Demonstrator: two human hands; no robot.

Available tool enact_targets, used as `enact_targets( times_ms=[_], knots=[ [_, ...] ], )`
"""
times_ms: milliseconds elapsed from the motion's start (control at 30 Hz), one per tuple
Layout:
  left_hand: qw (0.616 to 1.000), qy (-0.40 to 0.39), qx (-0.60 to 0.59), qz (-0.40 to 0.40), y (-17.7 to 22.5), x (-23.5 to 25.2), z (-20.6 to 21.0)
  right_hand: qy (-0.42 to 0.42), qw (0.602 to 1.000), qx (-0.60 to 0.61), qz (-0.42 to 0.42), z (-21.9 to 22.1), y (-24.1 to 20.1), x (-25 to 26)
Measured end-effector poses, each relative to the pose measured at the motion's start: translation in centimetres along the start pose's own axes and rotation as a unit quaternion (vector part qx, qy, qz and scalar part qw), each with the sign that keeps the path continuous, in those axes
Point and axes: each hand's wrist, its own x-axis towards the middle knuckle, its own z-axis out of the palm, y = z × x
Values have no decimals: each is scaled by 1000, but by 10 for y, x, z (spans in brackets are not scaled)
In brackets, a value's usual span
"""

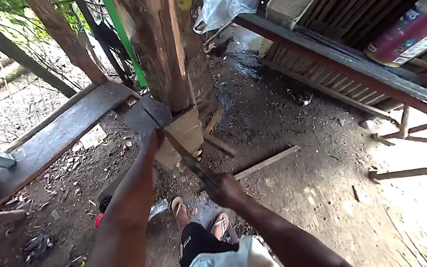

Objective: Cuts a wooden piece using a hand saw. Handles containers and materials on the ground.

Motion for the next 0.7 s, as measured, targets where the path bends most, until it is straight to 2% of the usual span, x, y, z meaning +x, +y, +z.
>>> enact_targets(
  times_ms=[67,100,167,233,300,367,467,533,567,700],
  knots=[
    [1000,8,11,16,-6,11,-9,4,1000,16,0,4,-2,35],
    [999,-10,24,25,-8,14,-6,0,1000,19,8,-1,1,18],
    [999,-34,28,31,-8,14,-1,14,1000,6,12,-21,5,-46],
    [999,-31,-32,11,-6,19,1,41,999,-4,-9,-47,6,-112],
    [999,-27,-46,-9,-3,15,0,54,998,-13,-19,-59,1,-138],
    [999,-28,-29,-14,0,14,0,52,998,-38,-22,-44,5,-103],
    [999,1,-50,16,-2,6,7,-19,1000,-23,9,-5,-5,14],
    [999,20,-38,25,-6,10,-1,-42,999,-17,26,-2,-13,52],
    [999,9,-22,23,-6,8,-2,-45,998,-6,30,-6,-10,39],
    [999,-37,-10,-3,1,12,-12,23,1000,-14,-2,-45,5,-91]
  ],
)
